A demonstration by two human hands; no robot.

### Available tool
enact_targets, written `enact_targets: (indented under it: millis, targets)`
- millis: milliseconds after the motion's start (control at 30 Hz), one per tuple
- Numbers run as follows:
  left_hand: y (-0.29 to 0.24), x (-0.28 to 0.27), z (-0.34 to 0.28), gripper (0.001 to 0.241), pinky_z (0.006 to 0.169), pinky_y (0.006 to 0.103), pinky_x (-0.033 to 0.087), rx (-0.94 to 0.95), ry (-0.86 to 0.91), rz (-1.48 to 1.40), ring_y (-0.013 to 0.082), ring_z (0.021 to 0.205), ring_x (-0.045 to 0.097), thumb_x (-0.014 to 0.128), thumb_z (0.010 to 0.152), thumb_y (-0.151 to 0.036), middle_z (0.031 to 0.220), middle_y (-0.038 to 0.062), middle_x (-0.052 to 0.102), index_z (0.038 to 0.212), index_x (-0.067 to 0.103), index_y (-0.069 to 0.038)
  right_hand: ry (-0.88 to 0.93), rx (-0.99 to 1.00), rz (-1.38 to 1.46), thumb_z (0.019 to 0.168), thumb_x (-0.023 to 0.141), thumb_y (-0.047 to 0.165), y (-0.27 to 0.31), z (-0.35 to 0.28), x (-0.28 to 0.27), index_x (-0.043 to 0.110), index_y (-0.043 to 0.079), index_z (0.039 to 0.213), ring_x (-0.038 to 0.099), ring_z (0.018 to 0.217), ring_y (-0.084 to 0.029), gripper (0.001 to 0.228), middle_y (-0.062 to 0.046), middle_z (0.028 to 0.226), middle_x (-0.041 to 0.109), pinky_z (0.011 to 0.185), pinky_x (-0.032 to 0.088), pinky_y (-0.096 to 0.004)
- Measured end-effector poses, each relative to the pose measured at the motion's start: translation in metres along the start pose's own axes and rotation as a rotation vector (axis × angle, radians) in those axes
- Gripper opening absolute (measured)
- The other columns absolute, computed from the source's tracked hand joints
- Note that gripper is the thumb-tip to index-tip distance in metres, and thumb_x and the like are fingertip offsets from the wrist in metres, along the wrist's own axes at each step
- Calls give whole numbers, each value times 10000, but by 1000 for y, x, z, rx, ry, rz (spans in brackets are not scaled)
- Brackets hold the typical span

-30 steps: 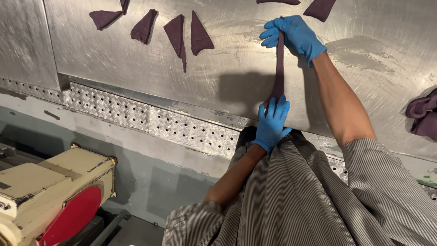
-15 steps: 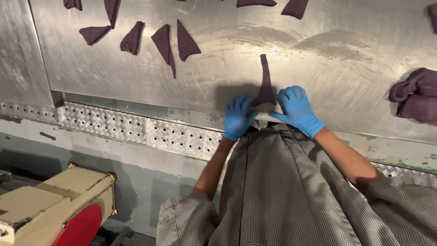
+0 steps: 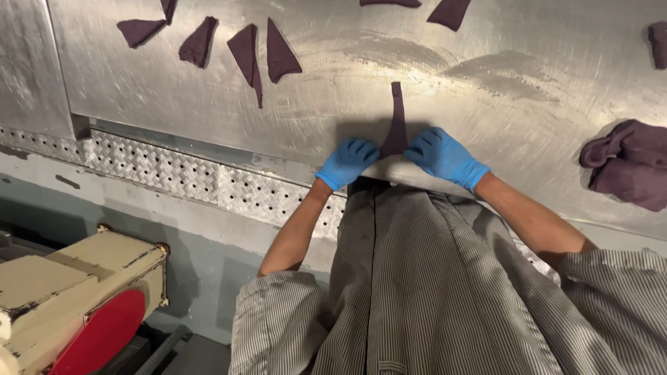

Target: Cutting a strip of purple dough into triangles and rolling them into small decorative shapes.

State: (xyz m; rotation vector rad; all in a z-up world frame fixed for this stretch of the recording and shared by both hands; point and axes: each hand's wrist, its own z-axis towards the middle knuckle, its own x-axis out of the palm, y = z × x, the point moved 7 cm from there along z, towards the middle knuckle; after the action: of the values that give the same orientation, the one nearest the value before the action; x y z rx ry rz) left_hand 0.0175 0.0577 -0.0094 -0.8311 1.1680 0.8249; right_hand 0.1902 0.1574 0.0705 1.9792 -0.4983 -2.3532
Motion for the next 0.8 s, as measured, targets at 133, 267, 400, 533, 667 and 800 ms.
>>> enact_targets:
  millis: [133, 267, 400, 533, 667, 800]
  targets:
    - [7, 8, 16, 285, 957, 402, 502, 130, -7, -47, 265, 1101, 607, 624, 911, -211, 1175, 49, 633, 1175, 680, -122, 5, 4, 37, 855, 690, 191, -12, 11, 8, 759, 101, 970, 613, 852, -251, 162, -63, 859, 643, 828, 508, -382]
    - [11, -14, 37, 191, 988, 411, 494, 132, 6, -174, 283, 1139, 589, 601, 957, -198, 1220, 64, 630, 1113, 648, -98, 6, 170, 171, 860, 704, 215, -6, 12, 10, 746, 89, 928, 605, 880, -269, 149, -81, 879, 646, 825, 486, -400]
    - [19, -29, 63, 215, 988, 426, 483, 104, 88, -221, 293, 1144, 567, 598, 910, -212, 1181, 89, 600, 1095, 642, -113, -83, 281, 200, 844, 709, 228, -7, 15, 12, 724, 80, 967, 597, 959, -282, 193, -86, 947, 647, 896, 472, -413]
    - [22, -20, 76, 192, 976, 432, 464, 69, 187, -336, 309, 1137, 548, 675, 921, -238, 1155, 85, 576, 1093, 633, -163, -91, 337, 190, 855, 705, 237, -11, 16, 12, 699, 91, 1006, 588, 1014, -286, 210, -75, 1018, 652, 938, 455, -419]
    - [29, -21, 84, 421, 988, 446, 427, -65, 60, -505, 326, 1146, 498, 776, 831, -266, 1231, 109, 534, 1216, 639, -166, -27, 387, 180, 879, 698, 240, -12, 21, 12, 691, 103, 996, 575, 994, -288, 180, -75, 998, 643, 919, 448, -417]
    - [34, -27, 93, 476, 1037, 487, 400, -160, 81, -505, 350, 1203, 461, 812, 755, -274, 1250, 100, 517, 1198, 656, -198, 18, 440, 196, 882, 695, 243, -19, 26, 18, 699, 118, 980, 567, 965, -292, 159, -65, 969, 643, 890, 439, -425]
